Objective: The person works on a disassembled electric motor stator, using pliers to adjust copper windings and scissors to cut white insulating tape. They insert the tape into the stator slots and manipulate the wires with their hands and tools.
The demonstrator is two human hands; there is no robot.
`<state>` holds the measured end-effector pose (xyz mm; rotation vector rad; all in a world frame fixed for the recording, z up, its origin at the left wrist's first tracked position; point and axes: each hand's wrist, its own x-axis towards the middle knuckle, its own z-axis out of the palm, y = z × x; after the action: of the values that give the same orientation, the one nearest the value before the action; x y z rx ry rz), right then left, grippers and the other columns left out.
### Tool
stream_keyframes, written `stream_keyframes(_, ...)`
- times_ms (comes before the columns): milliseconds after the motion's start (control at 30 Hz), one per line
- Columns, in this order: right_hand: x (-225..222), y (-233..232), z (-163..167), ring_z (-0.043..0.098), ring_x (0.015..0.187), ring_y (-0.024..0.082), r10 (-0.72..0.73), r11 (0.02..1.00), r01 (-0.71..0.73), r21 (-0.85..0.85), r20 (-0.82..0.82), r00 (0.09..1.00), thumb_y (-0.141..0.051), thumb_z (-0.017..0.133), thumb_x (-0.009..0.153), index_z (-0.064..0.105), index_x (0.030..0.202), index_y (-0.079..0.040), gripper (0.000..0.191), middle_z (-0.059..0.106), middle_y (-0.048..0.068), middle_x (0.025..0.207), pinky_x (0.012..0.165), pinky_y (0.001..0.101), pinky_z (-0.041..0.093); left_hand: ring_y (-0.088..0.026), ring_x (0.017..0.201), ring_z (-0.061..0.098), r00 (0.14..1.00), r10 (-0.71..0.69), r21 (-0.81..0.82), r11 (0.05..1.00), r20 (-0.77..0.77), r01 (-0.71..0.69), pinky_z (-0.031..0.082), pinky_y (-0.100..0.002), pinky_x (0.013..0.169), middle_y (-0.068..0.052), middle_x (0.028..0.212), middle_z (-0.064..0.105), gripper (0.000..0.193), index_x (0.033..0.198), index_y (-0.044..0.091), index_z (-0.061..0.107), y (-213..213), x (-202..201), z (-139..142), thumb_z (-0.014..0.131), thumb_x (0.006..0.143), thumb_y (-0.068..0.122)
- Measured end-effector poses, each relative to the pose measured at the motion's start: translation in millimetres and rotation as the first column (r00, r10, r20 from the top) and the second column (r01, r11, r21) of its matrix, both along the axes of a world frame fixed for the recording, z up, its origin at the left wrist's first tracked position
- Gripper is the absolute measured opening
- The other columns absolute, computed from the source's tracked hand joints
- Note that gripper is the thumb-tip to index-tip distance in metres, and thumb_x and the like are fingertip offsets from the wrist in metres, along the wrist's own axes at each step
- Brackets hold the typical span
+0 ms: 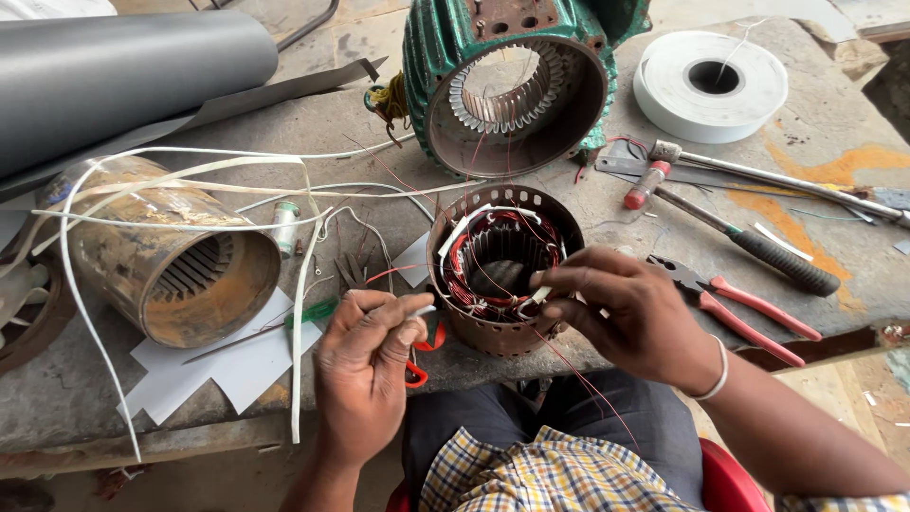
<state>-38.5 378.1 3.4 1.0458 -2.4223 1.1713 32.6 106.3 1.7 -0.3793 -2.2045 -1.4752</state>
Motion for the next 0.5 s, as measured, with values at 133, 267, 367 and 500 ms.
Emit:
stream_keyframes(133,-23,-2,35,0.078,0.079,0.014,0.306,0.924,-0.235,-0.3,0.213,0.928,-0.004,0.063,0.097,0.074,0.106,0.0,0.014,0.079,0.011,0.099,0.064,0.0276,0.064,-0.011,0.088,0.073,0.999,-0.031,0.045,0.998,-0.045,0.033,0.061,-0.023,0.073,-0.008,0.099,0.075,0.014,0.115,0.004,0.071,-4,-15,8,0.065,0.103,0.006)
stream_keyframes(267,-40,-3,71,0.074,0.07,0.01,0.315,0.874,-0.201,-0.443,0.202,0.927,-0.008,0.069,0.099,0.076,0.102,0.002,0.012,0.076,0.007,0.082,0.064,0.0266,0.059,-0.012,0.085,0.077,1.0,-0.005,0.131,0.991,0.002,0.005,0.065,-0.026,0.073,-0.007,0.097,0.077,0.019,0.118,-0.001,0.067,-2,-28,17,0.065,0.102,0.007)
stream_keyframes(367,-44,-25,83,0.067,0.073,0.01,0.28,0.902,-0.214,-0.374,0.131,0.951,-0.005,0.069,0.101,0.073,0.103,0.005,0.011,0.071,0.008,0.088,0.064,0.0232,0.055,-0.014,0.09,0.075,0.995,-0.086,0.266,0.959,-0.047,0.095,0.063,-0.028,0.083,-0.008,0.1,0.075,0.02,0.12,-0.005,0.066,1,-37,34,0.064,0.104,0.006)
stream_keyframes(500,-39,-66,83,0.066,0.07,0.007,0.314,0.842,-0.069,-0.535,0.382,0.869,-0.01,0.071,0.095,0.075,0.106,0.003,0.017,0.074,0.004,0.086,0.061,0.0245,0.056,-0.014,0.085,0.074,0.997,-0.03,0.366,0.929,-0.07,0.054,0.063,-0.029,0.078,-0.009,0.094,0.076,0.015,0.111,-0.005,0.067,3,-49,65,0.068,0.102,0.007)
